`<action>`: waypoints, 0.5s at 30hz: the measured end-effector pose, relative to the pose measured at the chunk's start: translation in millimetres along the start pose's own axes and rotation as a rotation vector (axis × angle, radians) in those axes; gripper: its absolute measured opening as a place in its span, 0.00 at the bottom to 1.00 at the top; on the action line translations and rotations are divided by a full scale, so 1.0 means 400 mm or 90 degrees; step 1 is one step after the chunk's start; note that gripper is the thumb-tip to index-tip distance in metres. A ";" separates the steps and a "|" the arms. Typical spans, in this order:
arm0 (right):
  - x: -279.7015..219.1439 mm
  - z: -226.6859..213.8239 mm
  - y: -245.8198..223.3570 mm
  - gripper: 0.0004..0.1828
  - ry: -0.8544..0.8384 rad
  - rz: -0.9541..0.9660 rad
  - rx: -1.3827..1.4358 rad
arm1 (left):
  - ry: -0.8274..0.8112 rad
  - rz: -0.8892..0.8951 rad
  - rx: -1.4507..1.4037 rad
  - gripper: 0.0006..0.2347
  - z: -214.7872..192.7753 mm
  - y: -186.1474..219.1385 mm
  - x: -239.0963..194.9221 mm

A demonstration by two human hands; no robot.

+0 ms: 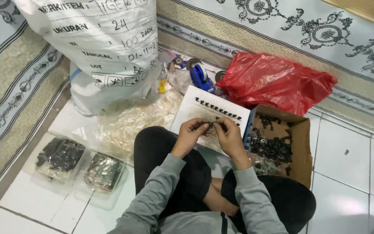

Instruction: The person sits on the floor and repeatedly picks small black plastic parts from a cardboard box, then places them into rows on a white tray. The person handles the parts one at a time by hand without using tools.

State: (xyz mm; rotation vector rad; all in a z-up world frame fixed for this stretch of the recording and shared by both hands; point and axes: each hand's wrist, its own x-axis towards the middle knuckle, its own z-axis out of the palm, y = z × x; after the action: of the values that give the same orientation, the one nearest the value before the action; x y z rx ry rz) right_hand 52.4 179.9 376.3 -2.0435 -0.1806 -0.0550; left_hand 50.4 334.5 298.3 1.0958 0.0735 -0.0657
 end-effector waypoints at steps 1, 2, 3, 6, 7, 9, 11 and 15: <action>0.001 0.001 -0.001 0.05 -0.001 0.000 -0.002 | 0.000 0.000 -0.002 0.08 0.001 0.005 0.001; 0.001 0.002 -0.002 0.04 -0.006 -0.012 -0.024 | -0.007 0.004 0.006 0.07 0.003 0.010 0.002; 0.001 0.003 -0.002 0.04 -0.010 -0.024 -0.044 | -0.014 0.008 0.016 0.07 0.004 0.015 0.002; -0.002 0.000 -0.001 0.04 -0.037 -0.009 -0.046 | -0.028 0.011 0.027 0.07 0.006 0.038 -0.003; -0.001 0.002 -0.001 0.04 -0.036 -0.008 -0.046 | -0.029 0.010 0.028 0.07 0.007 0.029 0.001; 0.002 0.006 0.002 0.04 -0.012 -0.004 -0.044 | -0.031 0.020 0.034 0.06 0.008 0.010 0.009; -0.009 0.008 0.016 0.04 -0.014 0.003 -0.029 | -0.027 0.016 0.057 0.06 0.010 0.004 0.001; -0.011 0.018 0.043 0.04 0.013 0.033 0.029 | 0.005 0.003 0.067 0.06 0.020 0.003 -0.001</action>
State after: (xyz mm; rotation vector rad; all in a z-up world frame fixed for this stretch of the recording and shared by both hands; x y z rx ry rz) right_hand 50.6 178.0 357.6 -1.9999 -0.1142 -0.0390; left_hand 50.5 327.8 303.0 1.2018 0.0747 -0.0612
